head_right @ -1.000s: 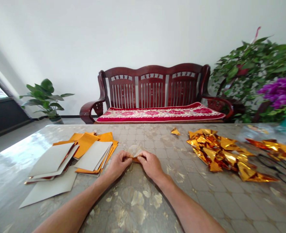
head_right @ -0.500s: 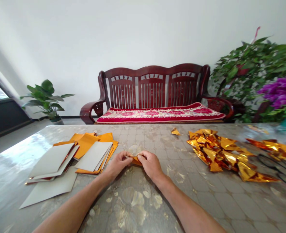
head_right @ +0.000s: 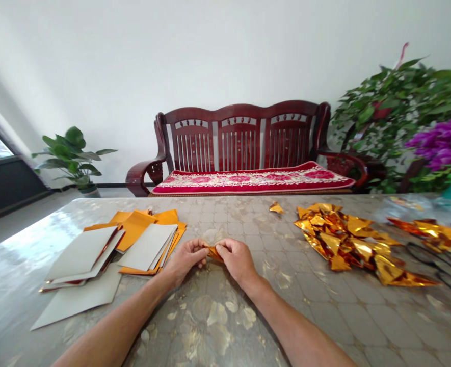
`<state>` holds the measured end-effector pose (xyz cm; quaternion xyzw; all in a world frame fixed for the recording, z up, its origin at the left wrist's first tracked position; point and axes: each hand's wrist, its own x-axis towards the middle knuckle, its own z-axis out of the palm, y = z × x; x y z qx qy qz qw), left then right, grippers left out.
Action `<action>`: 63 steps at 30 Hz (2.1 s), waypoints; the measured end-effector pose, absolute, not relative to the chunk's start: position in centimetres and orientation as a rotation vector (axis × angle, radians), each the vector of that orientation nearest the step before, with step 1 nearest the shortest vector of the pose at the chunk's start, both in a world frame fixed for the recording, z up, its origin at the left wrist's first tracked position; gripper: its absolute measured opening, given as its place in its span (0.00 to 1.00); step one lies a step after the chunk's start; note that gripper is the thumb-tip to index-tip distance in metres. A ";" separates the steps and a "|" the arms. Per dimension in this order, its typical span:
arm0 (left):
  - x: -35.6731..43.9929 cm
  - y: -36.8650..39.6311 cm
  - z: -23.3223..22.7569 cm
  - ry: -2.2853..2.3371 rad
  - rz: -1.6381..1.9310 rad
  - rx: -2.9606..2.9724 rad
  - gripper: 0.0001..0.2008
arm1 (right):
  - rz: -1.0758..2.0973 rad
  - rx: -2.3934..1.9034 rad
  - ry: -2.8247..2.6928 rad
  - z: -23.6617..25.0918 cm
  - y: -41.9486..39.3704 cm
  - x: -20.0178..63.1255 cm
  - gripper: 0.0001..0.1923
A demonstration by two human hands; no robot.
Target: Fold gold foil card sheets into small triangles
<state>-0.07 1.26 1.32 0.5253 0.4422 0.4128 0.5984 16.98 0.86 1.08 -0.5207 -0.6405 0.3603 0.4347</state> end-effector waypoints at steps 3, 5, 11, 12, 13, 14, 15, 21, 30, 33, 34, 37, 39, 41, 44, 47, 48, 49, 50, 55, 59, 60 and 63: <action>0.0 1.2 1.4 1.009 0.988 1.189 0.18 | 0.914 -1.291 -1.569 1.1 0.9 16.9 0.15; 0.0 1.1 1.5 0.996 1.006 1.170 0.17 | 0.926 -1.289 -1.552 1.1 0.8 16.9 0.15; 0.1 0.8 2.1 0.997 1.006 1.180 0.13 | 0.953 -1.272 -1.522 1.2 0.7 16.8 0.15; 0.1 0.8 2.2 1.007 0.991 1.186 0.13 | 0.955 -1.269 -1.518 1.2 0.7 16.8 0.15; 0.0 0.8 2.2 1.014 0.979 1.188 0.12 | 0.955 -1.266 -1.514 1.2 0.7 16.8 0.15; 0.0 0.9 2.2 1.016 0.972 1.187 0.12 | 0.955 -1.264 -1.511 1.3 0.7 16.8 0.15; 0.0 0.9 2.1 1.012 0.969 1.181 0.13 | 0.956 -1.265 -1.508 1.3 0.7 16.9 0.15; 0.0 1.1 1.4 0.973 0.966 1.169 0.12 | 1.017 -1.260 -1.475 1.3 0.7 16.9 0.16; -0.2 1.2 1.0 0.967 0.958 1.176 0.13 | 1.021 -1.248 -1.475 1.1 0.9 17.0 0.16; -0.2 1.4 0.8 0.987 0.946 1.149 0.16 | 1.017 -1.242 -1.482 1.0 0.9 17.0 0.16; -0.2 1.4 0.8 0.997 0.940 1.140 0.17 | 1.014 -1.243 -1.484 1.0 0.9 17.0 0.15; -0.1 1.3 0.9 1.021 0.925 1.135 0.18 | 1.011 -1.246 -1.486 1.0 0.9 17.0 0.16; 0.1 1.2 1.1 1.041 0.919 1.137 0.19 | 1.008 -1.247 -1.488 1.0 0.9 17.0 0.16; 0.1 1.1 1.3 1.056 0.912 1.138 0.19 | 1.002 -1.245 -1.493 1.1 0.9 17.0 0.16; 0.1 1.1 1.4 1.060 0.914 1.131 0.19 | 1.012 -1.240 -1.492 1.1 0.9 16.9 0.16; 0.1 1.1 1.4 1.054 0.927 1.120 0.18 | 1.026 -1.239 -1.479 0.9 1.0 16.9 0.16; 0.1 1.1 1.4 1.052 0.930 1.123 0.17 | 1.028 -1.236 -1.478 0.9 1.0 16.9 0.16; 0.1 1.1 1.4 1.051 0.931 1.132 0.16 | 1.030 -1.232 -1.477 0.8 1.0 16.9 0.16; 0.1 1.0 1.4 1.050 0.932 1.143 0.15 | 1.033 -1.229 -1.477 0.8 1.0 16.9 0.16; 0.3 0.9 1.7 1.064 0.933 1.191 0.12 | 1.023 -1.225 -1.490 0.8 1.0 16.8 0.16; 0.4 0.8 1.8 1.073 0.940 1.238 0.11 | 1.010 -1.227 -1.490 0.9 0.9 16.8 0.15; 0.4 0.8 1.8 1.075 0.942 1.245 0.11 | 1.011 -1.227 -1.486 0.9 1.0 16.8 0.15; 0.4 0.9 1.7 1.080 0.952 1.249 0.12 | 1.010 -1.228 -1.467 0.9 1.0 16.8 0.15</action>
